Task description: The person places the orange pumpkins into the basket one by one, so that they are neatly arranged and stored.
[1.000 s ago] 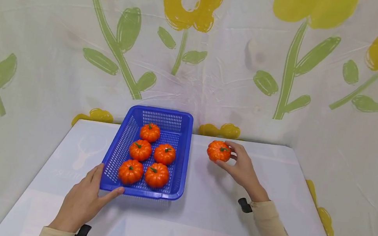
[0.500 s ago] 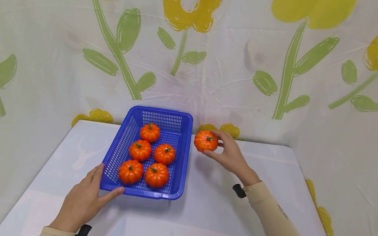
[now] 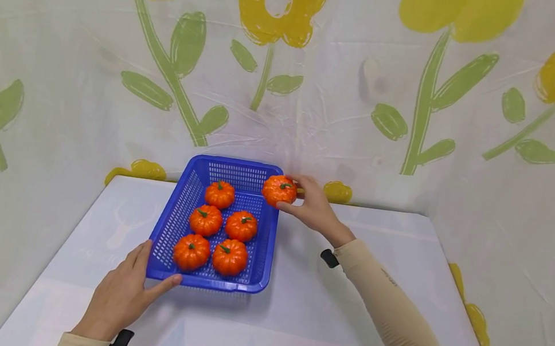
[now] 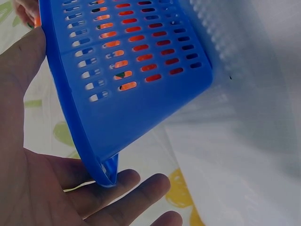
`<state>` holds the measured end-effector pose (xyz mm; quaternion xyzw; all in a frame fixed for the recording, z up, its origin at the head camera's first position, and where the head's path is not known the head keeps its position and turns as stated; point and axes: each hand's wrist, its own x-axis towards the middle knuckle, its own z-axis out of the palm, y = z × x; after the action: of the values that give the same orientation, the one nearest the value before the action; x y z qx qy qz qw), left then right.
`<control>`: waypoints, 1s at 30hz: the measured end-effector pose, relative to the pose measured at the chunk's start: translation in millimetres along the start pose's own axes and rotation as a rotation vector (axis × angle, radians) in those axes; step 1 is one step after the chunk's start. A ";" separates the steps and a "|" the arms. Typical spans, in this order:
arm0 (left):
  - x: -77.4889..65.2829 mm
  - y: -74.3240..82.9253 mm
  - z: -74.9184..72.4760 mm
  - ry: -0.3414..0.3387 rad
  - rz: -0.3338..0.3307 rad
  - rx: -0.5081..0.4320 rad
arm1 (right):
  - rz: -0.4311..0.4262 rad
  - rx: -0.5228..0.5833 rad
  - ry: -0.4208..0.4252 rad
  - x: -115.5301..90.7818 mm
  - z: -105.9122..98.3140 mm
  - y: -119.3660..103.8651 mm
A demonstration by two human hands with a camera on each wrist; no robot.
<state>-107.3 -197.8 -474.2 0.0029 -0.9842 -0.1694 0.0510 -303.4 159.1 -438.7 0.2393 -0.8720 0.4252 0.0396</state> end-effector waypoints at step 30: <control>1.4 1.5 1.0 -0.007 -0.011 0.006 | 0.177 -0.226 -0.218 74.5 76.6 -18.3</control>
<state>-108.8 -196.1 -474.6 0.0077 -0.9849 -0.1665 0.0466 -350.6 62.6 -453.8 0.2003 -0.9310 0.2979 -0.0664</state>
